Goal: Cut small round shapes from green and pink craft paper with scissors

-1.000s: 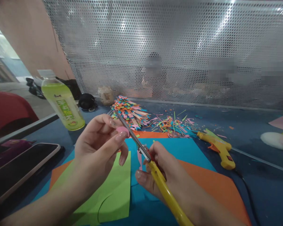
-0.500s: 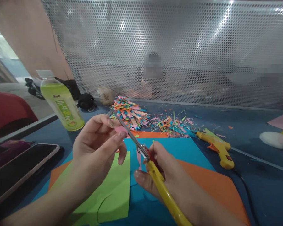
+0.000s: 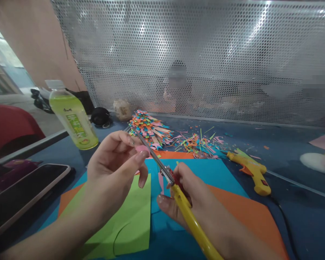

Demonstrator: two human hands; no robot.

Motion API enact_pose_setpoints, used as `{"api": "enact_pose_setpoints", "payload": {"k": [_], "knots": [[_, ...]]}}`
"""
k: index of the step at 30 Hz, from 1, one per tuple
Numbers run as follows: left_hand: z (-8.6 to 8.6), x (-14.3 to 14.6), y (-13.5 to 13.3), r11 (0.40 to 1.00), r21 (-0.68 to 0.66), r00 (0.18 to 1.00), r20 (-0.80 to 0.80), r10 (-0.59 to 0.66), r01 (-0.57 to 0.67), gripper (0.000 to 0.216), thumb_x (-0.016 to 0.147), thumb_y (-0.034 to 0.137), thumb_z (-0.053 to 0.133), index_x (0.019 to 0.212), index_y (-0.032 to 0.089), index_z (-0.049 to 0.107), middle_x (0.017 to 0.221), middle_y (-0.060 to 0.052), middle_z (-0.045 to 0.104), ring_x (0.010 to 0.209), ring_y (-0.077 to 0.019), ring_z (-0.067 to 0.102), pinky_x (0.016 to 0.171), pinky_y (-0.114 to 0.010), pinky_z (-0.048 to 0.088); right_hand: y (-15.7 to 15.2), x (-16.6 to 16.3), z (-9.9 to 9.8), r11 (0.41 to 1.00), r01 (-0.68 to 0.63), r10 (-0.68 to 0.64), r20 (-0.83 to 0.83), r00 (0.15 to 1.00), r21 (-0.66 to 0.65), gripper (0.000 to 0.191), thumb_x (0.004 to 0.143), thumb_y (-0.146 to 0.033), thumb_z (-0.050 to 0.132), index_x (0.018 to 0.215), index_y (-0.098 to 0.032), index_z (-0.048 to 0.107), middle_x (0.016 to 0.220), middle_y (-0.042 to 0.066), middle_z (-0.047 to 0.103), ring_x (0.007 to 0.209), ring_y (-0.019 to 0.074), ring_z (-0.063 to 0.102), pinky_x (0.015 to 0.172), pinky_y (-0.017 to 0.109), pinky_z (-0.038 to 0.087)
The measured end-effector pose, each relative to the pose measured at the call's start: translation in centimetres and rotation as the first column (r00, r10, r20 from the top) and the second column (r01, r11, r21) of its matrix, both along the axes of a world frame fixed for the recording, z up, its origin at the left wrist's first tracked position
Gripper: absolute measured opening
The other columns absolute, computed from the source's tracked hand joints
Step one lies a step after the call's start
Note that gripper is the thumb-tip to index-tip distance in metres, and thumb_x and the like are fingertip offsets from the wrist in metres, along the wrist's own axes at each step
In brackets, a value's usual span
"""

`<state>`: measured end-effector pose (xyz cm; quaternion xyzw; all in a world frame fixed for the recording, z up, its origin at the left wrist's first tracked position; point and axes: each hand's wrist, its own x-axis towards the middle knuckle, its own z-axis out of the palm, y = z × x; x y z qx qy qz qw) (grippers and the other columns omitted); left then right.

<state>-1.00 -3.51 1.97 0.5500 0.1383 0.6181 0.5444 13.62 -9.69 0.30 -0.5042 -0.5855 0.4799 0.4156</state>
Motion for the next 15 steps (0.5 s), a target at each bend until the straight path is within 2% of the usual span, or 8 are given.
{"api": "enact_pose_setpoints", "payload": {"k": [10,15], "knots": [[0.19,0.08,0.1,0.999,-0.034,1.0,0.004,0.001,-0.001,0.016,0.072,0.01,0.065,0.078,0.017,0.052,0.073,0.004,0.055,0.049,-0.003,0.049,0.033,-0.011,0.049,0.21,-0.03,0.09,0.997,0.054,-0.057,0.047,0.997,0.055,0.032,0.071,-0.052,0.062,0.075,-0.023,0.049,0.067,-0.001,0.046,0.061,0.0149,0.047,0.052,0.026,0.042],[0.19,0.01,0.25,1.0,-0.03,1.0,0.022,0.007,-0.007,0.015,0.072,0.011,0.065,0.079,0.018,0.054,0.075,0.003,0.057,0.052,-0.0047,0.053,0.032,-0.012,0.049,0.25,-0.12,0.22,0.999,0.023,-0.023,0.01,1.0,0.035,0.03,0.072,-0.05,0.062,0.078,-0.023,0.049,0.071,0.001,0.048,0.064,0.0158,0.048,0.055,0.028,0.045]]}}
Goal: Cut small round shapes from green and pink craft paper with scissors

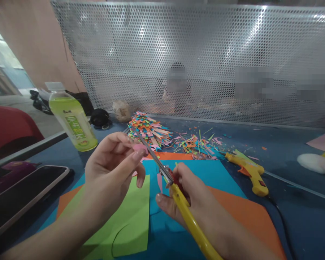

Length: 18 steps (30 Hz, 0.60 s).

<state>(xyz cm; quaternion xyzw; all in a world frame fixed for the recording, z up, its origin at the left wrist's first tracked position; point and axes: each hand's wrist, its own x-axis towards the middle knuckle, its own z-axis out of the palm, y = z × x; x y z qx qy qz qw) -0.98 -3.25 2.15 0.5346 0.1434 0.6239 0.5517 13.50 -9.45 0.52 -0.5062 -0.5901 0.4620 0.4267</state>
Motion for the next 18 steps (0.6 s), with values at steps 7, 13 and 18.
{"api": "enact_pose_setpoints", "payload": {"k": [7,13,18], "knots": [[0.02,0.02,-0.18,1.0,0.005,1.0,0.006,-0.007,0.007,0.015,0.072,0.009,0.065,0.075,0.018,0.052,0.074,0.003,0.055,0.056,-0.0054,0.054,0.033,-0.011,0.049,-0.17,0.05,-0.23,1.0,-0.012,0.012,-0.008,1.0,-0.006,0.029,0.074,-0.049,0.061,0.078,-0.023,0.049,0.071,0.0,0.046,0.061,0.0136,0.045,0.055,0.027,0.044],[-0.01,0.0,-0.25,1.0,0.002,1.0,-0.001,-0.004,0.004,0.016,0.072,0.01,0.065,0.074,0.018,0.052,0.073,0.004,0.054,0.052,-0.0046,0.052,0.032,-0.012,0.049,-0.13,0.01,0.09,1.0,-0.015,0.015,-0.002,1.0,-0.01,0.032,0.073,-0.052,0.06,0.076,-0.023,0.046,0.069,-0.001,0.043,0.06,0.0133,0.045,0.053,0.025,0.043],[0.03,0.08,-0.08,1.0,0.01,1.0,0.002,0.012,-0.012,0.016,0.071,0.01,0.066,0.074,0.018,0.052,0.074,0.003,0.054,0.053,-0.005,0.052,0.033,-0.012,0.049,-0.24,0.2,-0.31,1.0,-0.026,0.026,-0.002,1.0,-0.009,0.031,0.075,-0.051,0.06,0.079,-0.023,0.047,0.07,-0.002,0.044,0.062,0.0135,0.045,0.055,0.026,0.043]]}}
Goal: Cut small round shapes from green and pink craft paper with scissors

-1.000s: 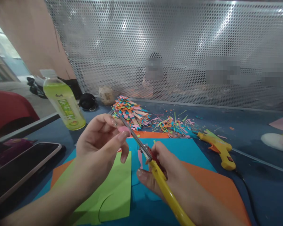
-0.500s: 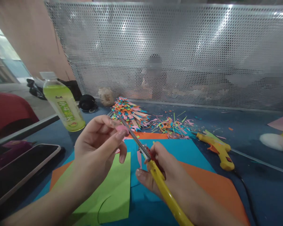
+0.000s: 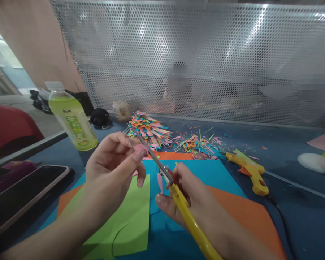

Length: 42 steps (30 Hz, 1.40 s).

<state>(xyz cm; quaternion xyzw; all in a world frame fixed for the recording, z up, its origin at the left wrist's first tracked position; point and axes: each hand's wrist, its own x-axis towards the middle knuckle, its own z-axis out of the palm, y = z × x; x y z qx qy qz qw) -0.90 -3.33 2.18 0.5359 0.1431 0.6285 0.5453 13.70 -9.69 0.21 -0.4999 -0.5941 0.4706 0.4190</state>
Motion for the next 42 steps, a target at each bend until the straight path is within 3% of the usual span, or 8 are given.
{"api": "enact_pose_setpoints", "payload": {"k": [8,14,22,29,42], "knots": [[0.2,-0.1,-0.2,0.999,-0.037,1.0,-0.025,0.008,-0.009,0.017,0.07,0.012,0.067,0.073,0.018,0.051,0.072,0.003,0.055,0.047,-0.0042,0.05,0.032,-0.013,0.047,0.2,0.4,-0.8,0.998,-0.036,0.031,0.114,0.993,0.043,0.031,0.08,-0.054,0.052,0.083,-0.024,0.043,0.074,-0.001,0.042,0.066,0.015,0.044,0.054,0.026,0.042],[0.3,-0.3,-0.2,0.999,-0.037,1.0,-0.019,-0.017,0.016,0.016,0.07,0.013,0.066,0.074,0.019,0.052,0.072,0.004,0.055,0.043,-0.0029,0.049,0.034,-0.013,0.047,0.0,0.2,-0.3,0.998,-0.045,0.039,0.114,0.993,0.043,0.032,0.08,-0.054,0.052,0.08,-0.024,0.039,0.071,-0.002,0.038,0.063,0.0138,0.041,0.053,0.025,0.04],[0.1,-0.3,-0.1,1.0,-0.016,0.999,-0.037,0.003,-0.004,0.015,0.071,0.013,0.066,0.076,0.019,0.053,0.073,0.004,0.055,0.044,-0.0033,0.049,0.035,-0.014,0.047,0.8,1.0,-1.8,0.994,-0.095,0.089,0.096,0.991,0.055,0.032,0.081,-0.053,0.051,0.09,-0.025,0.04,0.077,-0.001,0.04,0.065,0.013,0.039,0.052,0.024,0.038],[0.2,-0.4,0.1,1.0,0.0,0.999,-0.029,-0.026,0.026,0.016,0.071,0.011,0.066,0.076,0.019,0.052,0.071,0.004,0.055,0.047,-0.0046,0.05,0.034,-0.014,0.046,0.3,0.5,-0.2,0.997,-0.059,0.049,0.192,0.98,0.045,0.033,0.082,-0.056,0.046,0.086,-0.024,0.039,0.075,-0.001,0.039,0.065,0.0143,0.039,0.051,0.025,0.039],[0.4,-0.6,0.6,1.0,-0.011,0.998,-0.059,-0.029,0.028,0.017,0.07,0.013,0.067,0.076,0.018,0.053,0.07,0.003,0.058,0.046,-0.0048,0.051,0.034,-0.015,0.047,0.4,0.3,0.4,0.998,-0.005,-0.008,0.2,0.98,0.061,0.032,0.079,-0.046,0.054,0.072,-0.022,0.035,0.068,-0.004,0.034,0.059,0.0115,0.035,0.048,0.023,0.035]]}}
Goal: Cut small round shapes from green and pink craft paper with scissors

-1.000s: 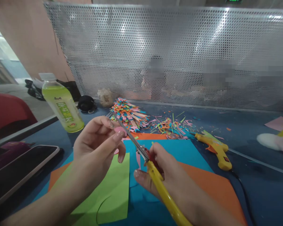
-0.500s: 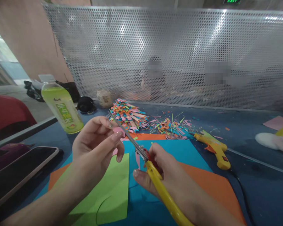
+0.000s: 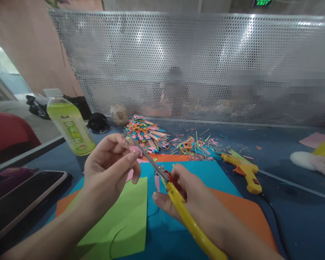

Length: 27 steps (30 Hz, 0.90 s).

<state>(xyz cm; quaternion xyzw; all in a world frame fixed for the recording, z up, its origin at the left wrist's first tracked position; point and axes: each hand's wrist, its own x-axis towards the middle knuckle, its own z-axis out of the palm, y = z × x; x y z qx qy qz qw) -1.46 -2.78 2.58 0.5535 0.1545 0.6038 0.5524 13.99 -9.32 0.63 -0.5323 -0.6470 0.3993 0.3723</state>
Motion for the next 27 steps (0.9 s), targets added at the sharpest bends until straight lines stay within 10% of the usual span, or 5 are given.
{"api": "enact_pose_setpoints", "payload": {"k": [20,27], "knots": [[0.0,0.1,0.2,0.995,-0.094,1.0,0.009,-0.015,0.016,0.015,0.071,0.013,0.066,0.077,0.019,0.053,0.07,0.002,0.059,0.059,-0.0094,0.059,0.031,-0.012,0.044,-0.2,-0.3,0.3,0.998,0.06,-0.059,-0.149,0.987,0.004,0.028,0.076,-0.048,0.059,0.074,-0.023,0.045,0.071,0.0,0.045,0.065,0.0156,0.046,0.053,0.027,0.042],[-0.1,0.3,-0.2,0.99,-0.108,0.996,0.021,-0.088,0.09,0.015,0.072,0.013,0.065,0.073,0.018,0.051,0.067,0.006,0.055,0.041,-0.0017,0.046,0.032,-0.011,0.043,1.3,0.6,-2.4,0.997,0.074,-0.068,-0.165,0.984,0.029,0.031,0.069,-0.051,0.064,0.075,-0.024,0.051,0.069,0.001,0.049,0.061,0.0163,0.049,0.051,0.029,0.044]]}}
